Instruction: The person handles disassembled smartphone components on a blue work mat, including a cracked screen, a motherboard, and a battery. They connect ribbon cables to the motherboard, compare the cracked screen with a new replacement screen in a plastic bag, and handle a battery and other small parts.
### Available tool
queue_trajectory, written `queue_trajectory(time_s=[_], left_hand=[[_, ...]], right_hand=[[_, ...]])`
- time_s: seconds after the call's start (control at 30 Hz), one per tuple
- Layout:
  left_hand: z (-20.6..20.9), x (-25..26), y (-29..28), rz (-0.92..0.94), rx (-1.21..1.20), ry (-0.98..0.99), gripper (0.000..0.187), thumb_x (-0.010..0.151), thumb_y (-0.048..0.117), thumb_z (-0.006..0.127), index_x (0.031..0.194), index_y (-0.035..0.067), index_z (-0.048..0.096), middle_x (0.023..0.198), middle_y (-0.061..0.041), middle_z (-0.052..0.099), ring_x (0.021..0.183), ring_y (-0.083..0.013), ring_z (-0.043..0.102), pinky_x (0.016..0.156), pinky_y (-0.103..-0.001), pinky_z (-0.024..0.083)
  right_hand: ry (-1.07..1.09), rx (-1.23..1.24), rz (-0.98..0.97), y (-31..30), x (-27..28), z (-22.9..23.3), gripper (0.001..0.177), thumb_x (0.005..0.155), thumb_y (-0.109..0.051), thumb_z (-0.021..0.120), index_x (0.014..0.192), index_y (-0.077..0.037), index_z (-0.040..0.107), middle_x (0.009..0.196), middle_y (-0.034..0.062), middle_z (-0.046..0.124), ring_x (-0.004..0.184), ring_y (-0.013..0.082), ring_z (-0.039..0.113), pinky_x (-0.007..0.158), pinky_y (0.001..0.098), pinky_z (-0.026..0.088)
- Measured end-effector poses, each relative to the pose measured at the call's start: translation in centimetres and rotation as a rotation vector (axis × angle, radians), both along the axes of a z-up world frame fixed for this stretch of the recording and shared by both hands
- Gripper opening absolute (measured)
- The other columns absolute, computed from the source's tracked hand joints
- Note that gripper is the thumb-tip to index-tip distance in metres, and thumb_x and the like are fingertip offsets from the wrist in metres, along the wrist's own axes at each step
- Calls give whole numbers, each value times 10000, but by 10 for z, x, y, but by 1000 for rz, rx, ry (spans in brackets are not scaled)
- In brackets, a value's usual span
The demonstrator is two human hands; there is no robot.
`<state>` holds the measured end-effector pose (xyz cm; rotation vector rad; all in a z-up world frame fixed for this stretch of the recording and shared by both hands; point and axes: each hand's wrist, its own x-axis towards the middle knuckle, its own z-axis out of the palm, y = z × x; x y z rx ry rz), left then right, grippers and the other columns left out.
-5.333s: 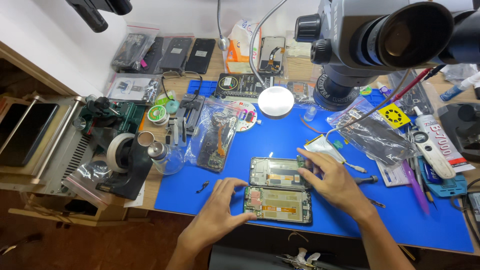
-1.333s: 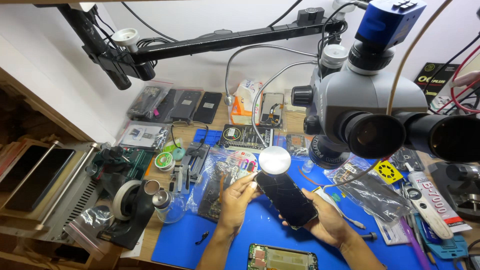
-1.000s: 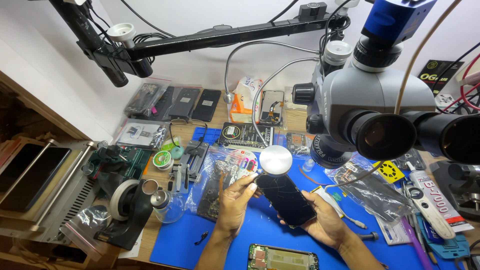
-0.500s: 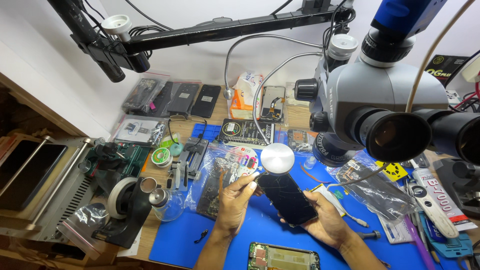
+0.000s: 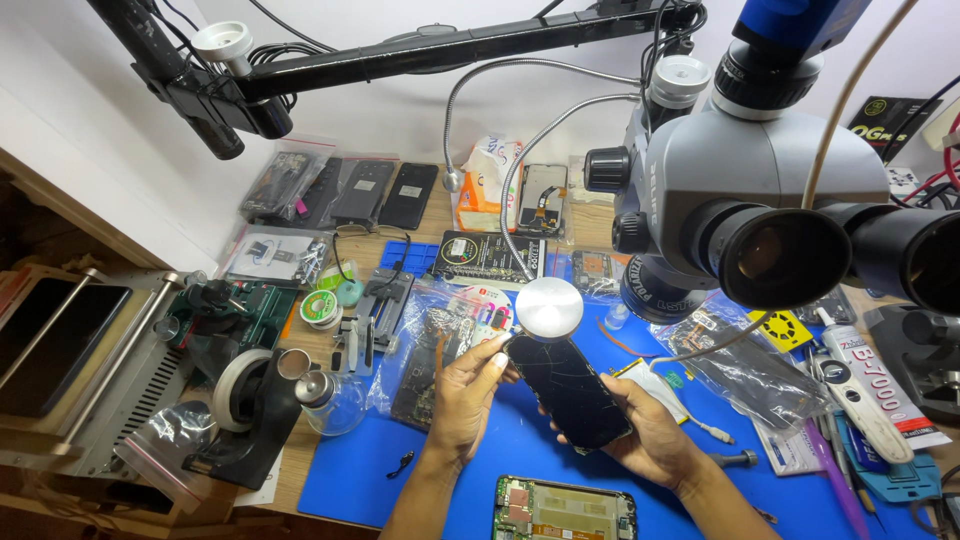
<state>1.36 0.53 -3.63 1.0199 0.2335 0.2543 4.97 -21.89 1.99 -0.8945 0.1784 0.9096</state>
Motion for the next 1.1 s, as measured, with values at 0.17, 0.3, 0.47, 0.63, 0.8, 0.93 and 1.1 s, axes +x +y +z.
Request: queue_trajectory(time_s=[0.17,0.3,0.47,0.63,0.8,0.93,1.1], left_hand=[[-4,0,1,-15,-32,-14,403,957,-45,651,1355,-85,694,1112,-223,760,842,-247,682,857,-342,595],[2,-2,0,-10,-54,-25,371,959,-51,638,1320,-96,707,1191,-252,753,853,-268,688,826,-367,610],[0,-3,2,-7,-39,-33,336,954,-36,662,1277,-97,734,1041,-237,770,826,-275,701,818,-361,618],[-2,-2,2,-12,10,-67,299,957,-15,671,1236,-87,752,891,-198,751,792,-270,707,804,-362,610],[-1,-3,2,23,66,-68,258,932,-15,693,1170,-90,760,831,-195,751,741,-265,717,782,-364,630],[-1,-2,2,36,107,-63,248,925,-16,691,1150,-98,756,838,-199,754,737,-259,723,776,-349,631],[-5,-3,4,-32,29,-42,171,936,-6,682,1096,-58,711,861,-169,715,762,-246,697,792,-347,604]], right_hand=[[39,-6,-3,0,0,2,636,1028,-326,381,1463,94,576,1272,445,670,1013,501,650,872,565,532],[28,1,-4,-1,1,-2,629,1033,-340,380,1457,79,579,1267,444,674,1010,499,655,854,558,535],[39,-26,3,-2,1,1,659,1043,-344,356,1464,109,584,1269,432,674,1011,490,643,872,559,523],[25,-43,-7,-1,0,3,646,1041,-330,364,1423,132,607,1227,433,688,966,488,650,837,555,537],[33,-64,-20,1,-1,6,627,1042,-303,368,1447,117,595,1261,465,677,1004,502,644,846,547,518],[24,-29,15,-1,1,-2,655,1034,-338,373,1462,108,588,1281,459,679,1016,482,654,856,522,524],[33,-66,9,0,1,-1,644,1028,-336,384,1414,125,614,1244,474,689,1009,501,662,823,526,526]])
